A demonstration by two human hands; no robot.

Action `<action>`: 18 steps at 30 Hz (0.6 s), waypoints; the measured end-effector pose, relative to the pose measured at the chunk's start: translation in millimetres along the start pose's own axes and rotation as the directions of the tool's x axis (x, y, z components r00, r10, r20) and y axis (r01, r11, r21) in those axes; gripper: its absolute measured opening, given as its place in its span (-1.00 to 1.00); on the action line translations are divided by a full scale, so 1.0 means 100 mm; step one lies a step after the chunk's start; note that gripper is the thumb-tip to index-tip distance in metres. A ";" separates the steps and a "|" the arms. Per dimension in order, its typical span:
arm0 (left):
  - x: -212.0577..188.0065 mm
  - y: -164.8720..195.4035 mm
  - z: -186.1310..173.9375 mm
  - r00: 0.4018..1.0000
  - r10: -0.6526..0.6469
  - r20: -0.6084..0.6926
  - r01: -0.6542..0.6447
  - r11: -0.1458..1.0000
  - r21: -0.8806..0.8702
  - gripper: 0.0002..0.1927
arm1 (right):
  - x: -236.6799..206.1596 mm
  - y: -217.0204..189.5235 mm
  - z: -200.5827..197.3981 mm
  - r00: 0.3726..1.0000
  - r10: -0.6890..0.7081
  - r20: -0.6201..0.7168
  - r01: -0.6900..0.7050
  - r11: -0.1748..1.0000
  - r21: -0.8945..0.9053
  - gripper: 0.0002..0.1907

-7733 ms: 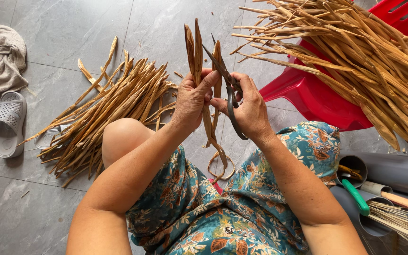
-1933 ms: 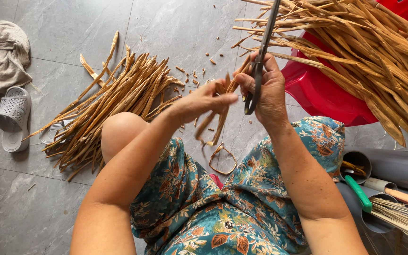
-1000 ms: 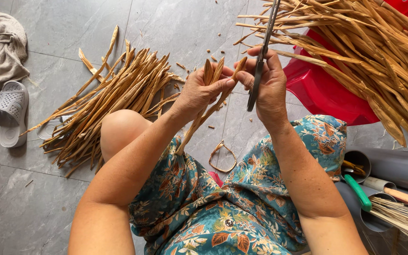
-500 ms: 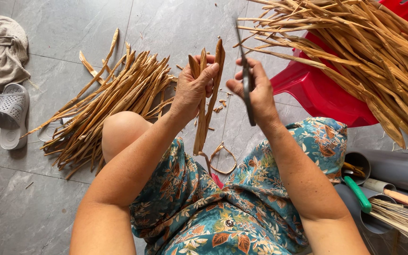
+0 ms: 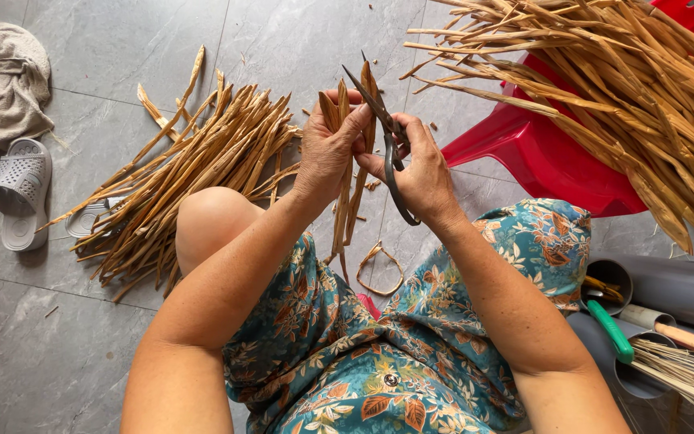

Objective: The person sits on the floor and uses shears to trim and split dried plant stems. They repeatedly pick up stems, trim the ends, and split them lengthwise, placing the processed pieces into a pile on the floor.

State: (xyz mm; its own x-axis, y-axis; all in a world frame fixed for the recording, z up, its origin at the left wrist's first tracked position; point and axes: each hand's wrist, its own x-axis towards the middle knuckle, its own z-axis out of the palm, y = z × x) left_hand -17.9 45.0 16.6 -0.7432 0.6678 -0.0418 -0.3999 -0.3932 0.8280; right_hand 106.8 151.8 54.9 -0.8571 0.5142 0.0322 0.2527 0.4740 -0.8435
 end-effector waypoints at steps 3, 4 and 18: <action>0.00 0.01 0.00 1.000 -0.020 0.005 0.020 0.999 -0.028 -0.81 | -0.01 -0.08 -0.02 0.999 0.034 -0.015 -0.035 0.999 -0.038 -0.27; 0.00 0.01 -0.01 1.000 -0.027 0.007 0.027 0.999 -0.039 -0.81 | -0.01 -0.10 -0.03 0.999 0.029 -0.025 -0.030 0.998 -0.047 -0.29; 0.05 -0.07 -0.08 0.999 -0.048 0.012 0.049 0.999 -0.013 -0.83 | -0.03 -0.11 0.03 0.994 0.084 -0.064 -0.076 0.991 0.110 -0.53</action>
State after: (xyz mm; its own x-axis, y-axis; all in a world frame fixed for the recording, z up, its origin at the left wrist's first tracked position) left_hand -23.0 45.6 5.8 -0.7166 0.6934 -0.0754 -0.4426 -0.3686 0.8174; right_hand 105.4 143.3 62.2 -0.8026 0.5965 -0.0043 0.2666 0.3522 -0.8971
